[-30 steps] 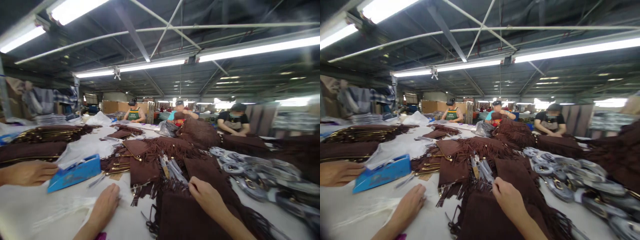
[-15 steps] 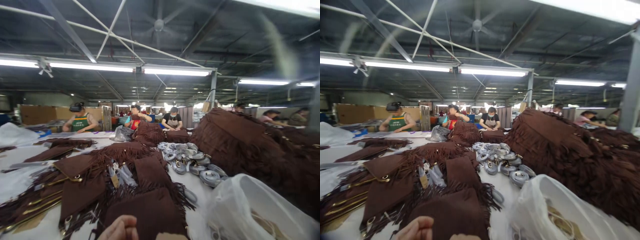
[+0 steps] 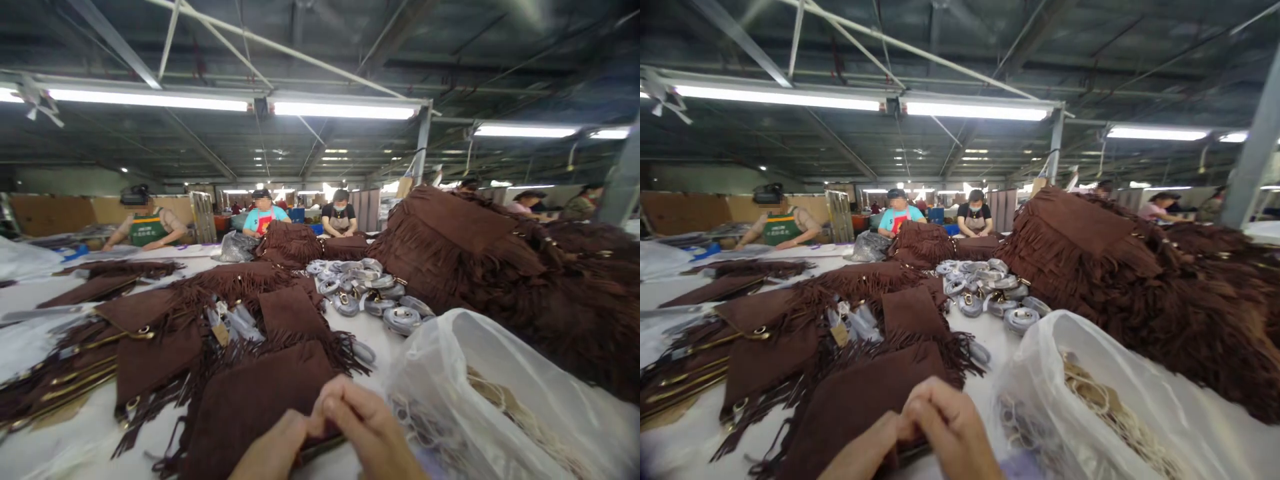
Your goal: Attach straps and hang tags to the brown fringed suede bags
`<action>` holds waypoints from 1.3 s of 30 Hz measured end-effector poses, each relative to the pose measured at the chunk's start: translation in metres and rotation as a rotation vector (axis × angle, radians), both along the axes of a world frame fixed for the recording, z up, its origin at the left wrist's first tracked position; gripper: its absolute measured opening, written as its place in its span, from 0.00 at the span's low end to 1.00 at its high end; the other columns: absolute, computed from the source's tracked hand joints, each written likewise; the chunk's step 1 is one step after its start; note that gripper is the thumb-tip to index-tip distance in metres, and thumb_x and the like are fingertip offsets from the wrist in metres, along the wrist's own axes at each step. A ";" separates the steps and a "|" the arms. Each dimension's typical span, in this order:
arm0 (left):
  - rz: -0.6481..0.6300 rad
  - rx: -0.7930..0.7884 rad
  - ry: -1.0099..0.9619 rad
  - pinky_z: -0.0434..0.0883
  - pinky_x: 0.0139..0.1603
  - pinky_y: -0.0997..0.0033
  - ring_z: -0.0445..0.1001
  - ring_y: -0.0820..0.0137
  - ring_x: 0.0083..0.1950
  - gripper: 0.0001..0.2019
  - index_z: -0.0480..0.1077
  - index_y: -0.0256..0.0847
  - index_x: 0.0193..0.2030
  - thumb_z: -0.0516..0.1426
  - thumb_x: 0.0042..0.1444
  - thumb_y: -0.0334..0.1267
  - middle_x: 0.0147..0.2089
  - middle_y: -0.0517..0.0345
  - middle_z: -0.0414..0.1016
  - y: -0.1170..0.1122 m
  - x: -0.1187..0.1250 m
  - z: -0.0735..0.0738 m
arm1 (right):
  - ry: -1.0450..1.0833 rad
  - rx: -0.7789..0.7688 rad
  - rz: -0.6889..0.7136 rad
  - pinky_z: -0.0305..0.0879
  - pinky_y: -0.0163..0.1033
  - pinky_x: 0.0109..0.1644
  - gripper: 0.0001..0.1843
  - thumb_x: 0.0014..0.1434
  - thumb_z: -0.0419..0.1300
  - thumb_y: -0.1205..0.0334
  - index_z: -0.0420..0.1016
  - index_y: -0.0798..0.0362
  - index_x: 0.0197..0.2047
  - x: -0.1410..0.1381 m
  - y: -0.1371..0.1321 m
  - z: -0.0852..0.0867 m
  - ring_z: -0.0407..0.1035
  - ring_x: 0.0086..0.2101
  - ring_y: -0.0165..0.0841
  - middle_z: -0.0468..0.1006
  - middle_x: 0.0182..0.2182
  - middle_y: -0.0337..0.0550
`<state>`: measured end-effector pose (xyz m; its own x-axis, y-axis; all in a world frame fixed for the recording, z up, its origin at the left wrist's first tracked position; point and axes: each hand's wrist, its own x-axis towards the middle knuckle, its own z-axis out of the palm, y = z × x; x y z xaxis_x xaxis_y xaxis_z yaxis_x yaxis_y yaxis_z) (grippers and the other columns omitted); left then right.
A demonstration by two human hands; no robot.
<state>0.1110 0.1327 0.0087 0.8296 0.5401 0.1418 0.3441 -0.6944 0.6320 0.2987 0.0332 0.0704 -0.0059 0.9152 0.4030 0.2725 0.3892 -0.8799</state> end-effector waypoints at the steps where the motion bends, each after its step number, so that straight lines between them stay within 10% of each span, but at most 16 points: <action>1: 0.059 0.087 0.046 0.66 0.60 0.50 0.67 0.50 0.58 0.28 0.68 0.47 0.57 0.64 0.47 0.42 0.56 0.49 0.73 0.002 -0.014 -0.001 | 0.107 -0.081 -0.007 0.67 0.33 0.30 0.20 0.66 0.50 0.44 0.72 0.50 0.36 0.008 -0.002 0.005 0.70 0.24 0.29 0.75 0.26 0.37; 6: 0.194 0.419 0.377 0.64 0.62 0.51 0.67 0.52 0.62 0.16 0.69 0.41 0.51 0.56 0.55 0.34 0.61 0.43 0.69 0.011 -0.062 0.016 | 0.138 -0.244 0.034 0.51 0.29 0.18 0.18 0.60 0.57 0.44 0.70 0.51 0.41 0.035 -0.014 0.011 0.53 0.16 0.23 0.69 0.23 0.32; 12: 0.249 0.384 0.431 0.69 0.39 0.68 0.75 0.64 0.36 0.14 0.64 0.42 0.33 0.42 0.67 0.37 0.34 0.55 0.75 0.021 -0.041 0.068 | -0.416 -0.088 0.210 0.64 0.33 0.38 0.11 0.65 0.49 0.63 0.68 0.50 0.31 0.004 -0.022 0.010 0.67 0.33 0.31 0.74 0.31 0.39; 18: 0.323 0.385 0.301 0.66 0.41 0.67 0.72 0.65 0.37 0.13 0.61 0.43 0.31 0.42 0.66 0.37 0.33 0.56 0.73 0.030 -0.036 0.099 | -0.744 -0.039 0.179 0.64 0.37 0.49 0.10 0.62 0.47 0.72 0.67 0.52 0.35 -0.015 0.001 -0.006 0.69 0.44 0.35 0.74 0.46 0.48; 22: 0.383 0.339 0.183 0.67 0.40 0.68 0.72 0.65 0.37 0.14 0.61 0.43 0.31 0.41 0.65 0.36 0.33 0.56 0.73 0.034 -0.038 0.098 | -0.846 -0.177 0.186 0.64 0.35 0.38 0.09 0.60 0.49 0.73 0.67 0.52 0.34 -0.016 0.011 -0.015 0.69 0.34 0.33 0.74 0.38 0.44; 26: 0.372 0.490 0.178 0.70 0.44 0.66 0.74 0.64 0.42 0.11 0.66 0.41 0.39 0.44 0.64 0.34 0.41 0.52 0.75 0.025 -0.040 0.090 | -0.486 -0.119 0.143 0.63 0.37 0.44 0.11 0.66 0.45 0.65 0.62 0.50 0.32 -0.006 0.015 0.000 0.65 0.40 0.34 0.68 0.39 0.41; 30: 0.103 0.709 0.076 0.70 0.51 0.65 0.73 0.64 0.47 0.15 0.71 0.41 0.44 0.43 0.64 0.30 0.48 0.49 0.74 -0.003 -0.029 0.084 | -0.299 -0.126 0.203 0.61 0.36 0.41 0.15 0.69 0.45 0.56 0.60 0.50 0.31 0.013 0.021 0.014 0.62 0.36 0.32 0.64 0.33 0.36; 33: -0.041 0.537 0.152 0.72 0.50 0.68 0.75 0.66 0.45 0.17 0.72 0.42 0.43 0.45 0.61 0.25 0.45 0.52 0.77 -0.014 -0.004 0.077 | -0.349 -0.133 0.183 0.59 0.36 0.41 0.16 0.69 0.46 0.54 0.61 0.50 0.31 0.023 0.023 0.015 0.60 0.35 0.32 0.64 0.31 0.35; 39: 0.072 0.240 0.315 0.67 0.61 0.55 0.74 0.57 0.55 0.21 0.73 0.38 0.51 0.46 0.57 0.24 0.54 0.46 0.77 0.018 0.052 0.052 | -0.414 -0.153 0.058 0.57 0.36 0.38 0.15 0.69 0.44 0.55 0.60 0.49 0.31 0.030 0.024 0.012 0.60 0.33 0.32 0.63 0.30 0.35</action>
